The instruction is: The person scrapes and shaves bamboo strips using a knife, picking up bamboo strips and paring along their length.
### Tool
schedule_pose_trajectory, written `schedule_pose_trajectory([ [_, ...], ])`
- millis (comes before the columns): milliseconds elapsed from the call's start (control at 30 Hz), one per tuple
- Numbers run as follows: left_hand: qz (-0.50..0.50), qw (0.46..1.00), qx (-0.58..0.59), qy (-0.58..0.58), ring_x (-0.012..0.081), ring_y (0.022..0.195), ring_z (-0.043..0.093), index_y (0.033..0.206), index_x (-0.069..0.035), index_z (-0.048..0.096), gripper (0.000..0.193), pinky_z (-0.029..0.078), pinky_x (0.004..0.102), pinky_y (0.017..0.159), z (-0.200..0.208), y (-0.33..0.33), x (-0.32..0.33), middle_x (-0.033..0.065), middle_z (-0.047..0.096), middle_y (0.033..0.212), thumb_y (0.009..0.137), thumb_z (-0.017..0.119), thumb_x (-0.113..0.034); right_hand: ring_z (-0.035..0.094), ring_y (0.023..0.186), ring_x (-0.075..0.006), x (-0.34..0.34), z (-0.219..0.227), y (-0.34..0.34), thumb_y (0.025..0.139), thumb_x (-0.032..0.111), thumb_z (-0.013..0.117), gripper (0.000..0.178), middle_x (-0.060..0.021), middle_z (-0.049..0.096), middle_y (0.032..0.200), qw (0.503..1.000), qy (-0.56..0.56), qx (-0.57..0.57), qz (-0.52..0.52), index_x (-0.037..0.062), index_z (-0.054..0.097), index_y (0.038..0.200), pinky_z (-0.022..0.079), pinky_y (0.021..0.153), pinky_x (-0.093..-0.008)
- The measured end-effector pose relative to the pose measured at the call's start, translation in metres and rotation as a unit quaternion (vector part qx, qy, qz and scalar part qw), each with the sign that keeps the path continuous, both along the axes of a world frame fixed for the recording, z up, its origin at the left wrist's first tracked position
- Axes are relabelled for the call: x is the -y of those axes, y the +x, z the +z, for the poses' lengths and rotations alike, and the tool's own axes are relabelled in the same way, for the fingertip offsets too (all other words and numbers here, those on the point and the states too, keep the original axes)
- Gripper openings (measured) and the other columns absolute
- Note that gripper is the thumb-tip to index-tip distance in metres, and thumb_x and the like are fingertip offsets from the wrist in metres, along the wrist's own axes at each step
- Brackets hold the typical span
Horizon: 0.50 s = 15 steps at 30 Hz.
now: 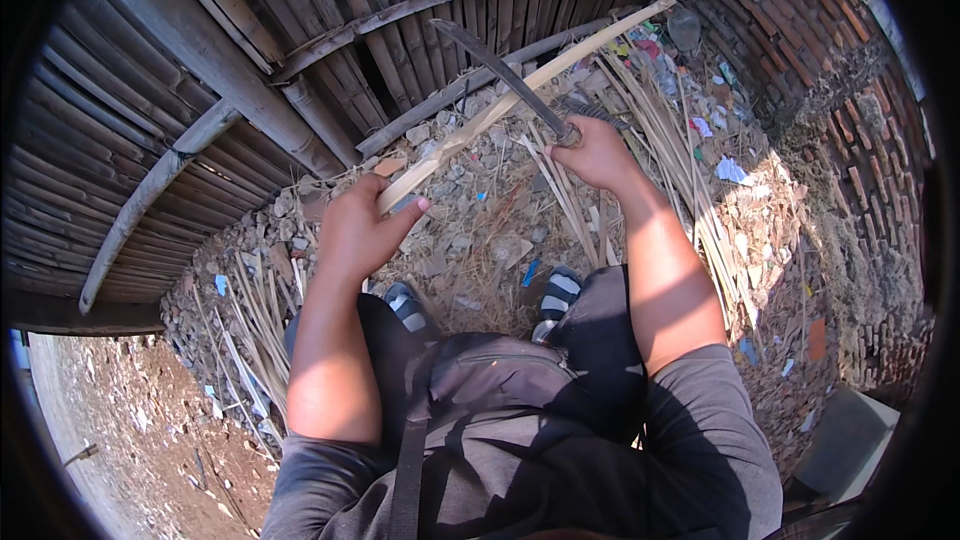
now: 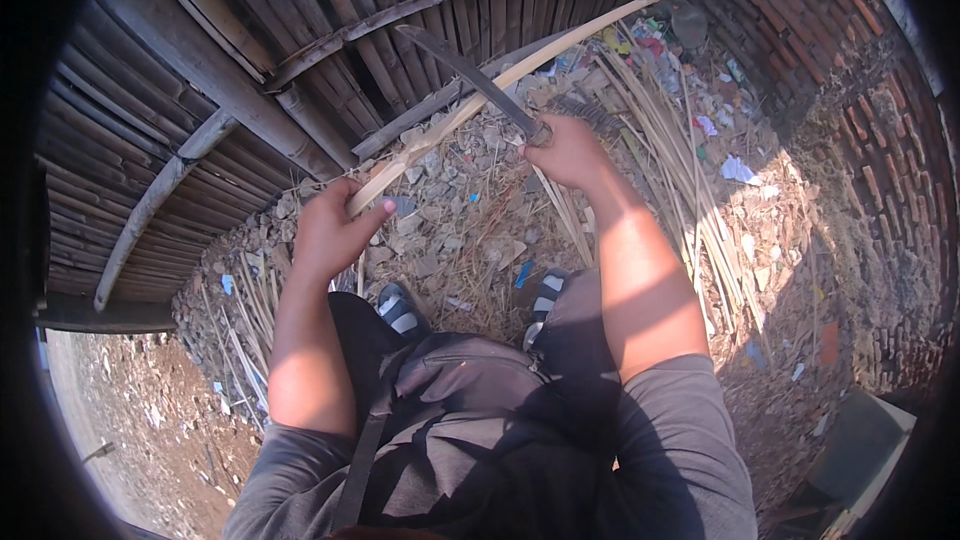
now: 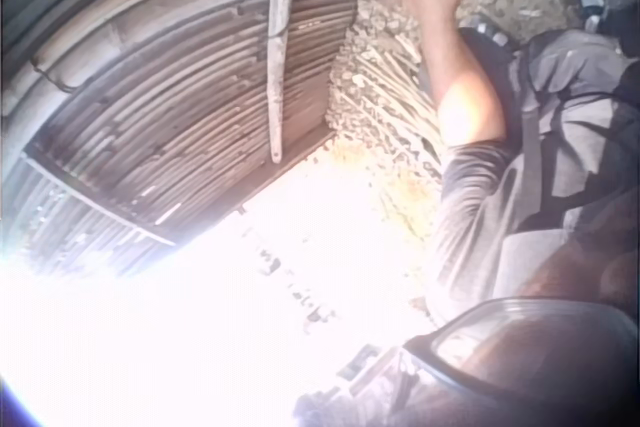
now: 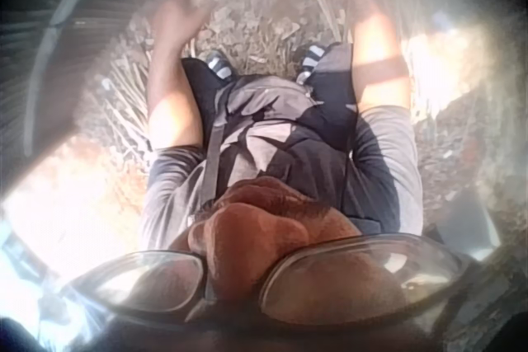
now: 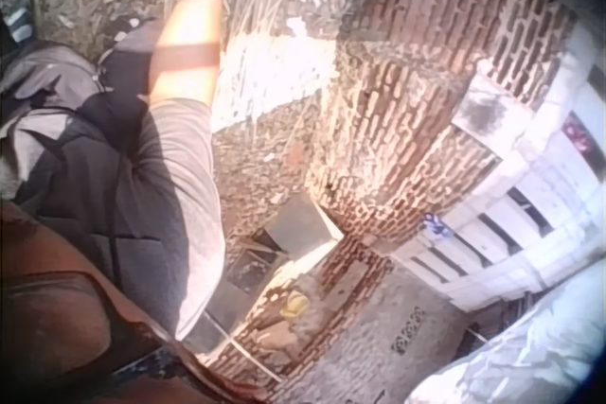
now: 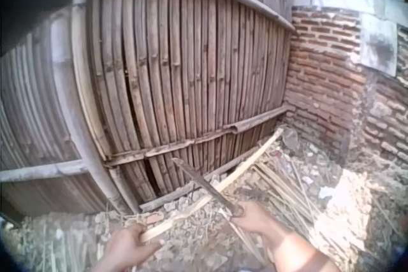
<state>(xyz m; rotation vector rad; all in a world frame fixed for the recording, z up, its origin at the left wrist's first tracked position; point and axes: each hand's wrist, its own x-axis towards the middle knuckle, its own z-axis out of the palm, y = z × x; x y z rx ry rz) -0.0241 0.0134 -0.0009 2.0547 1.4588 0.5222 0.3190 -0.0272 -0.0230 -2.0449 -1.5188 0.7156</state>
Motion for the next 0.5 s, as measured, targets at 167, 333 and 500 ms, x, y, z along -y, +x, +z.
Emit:
schedule_pose_trajectory([
  [167,0.005,0.999,-0.012,-0.03,0.0371,0.081,0.073,0.105,-0.002,0.07,0.059,0.055,0.045,0.076,0.0,0.004,0.0,0.0196,0.073,0.083,0.08,0.083,-0.053,0.073,0.08,-0.0311,-0.001,-0.01,-0.008,0.083,0.029,0.081,0.042,-0.0175,0.073,0.082,0.999,0.02,-0.021,0.018,0.0067,0.071,0.117,0.055,0.075,-0.0425],
  [333,0.008,0.999,-0.024,-0.03,0.0378,0.081,0.073,0.104,-0.001,0.07,0.059,0.055,0.0457,0.076,-0.002,0.005,0.002,0.0191,0.072,0.082,0.08,0.083,-0.054,0.07,0.095,-0.0417,-0.002,0.006,-0.041,0.083,0.032,0.078,0.042,-0.0215,0.073,0.094,0.991,-0.001,0.084,0.1,0.006,0.071,0.115,0.055,0.083,-0.0492],
  [500,-0.004,0.999,-0.033,-0.021,0.027,0.076,0.073,0.106,0.001,0.07,0.055,0.055,0.039,0.072,-0.003,0.003,-0.001,0.017,0.073,0.081,0.08,0.086,-0.045,0.071,0.09,-0.0395,0.0,-0.002,-0.026,0.084,0.032,0.079,0.039,-0.0207,0.073,0.09,0.984,0.025,0.121,0.13,0.0064,0.072,0.112,0.055,0.081,-0.047],
])
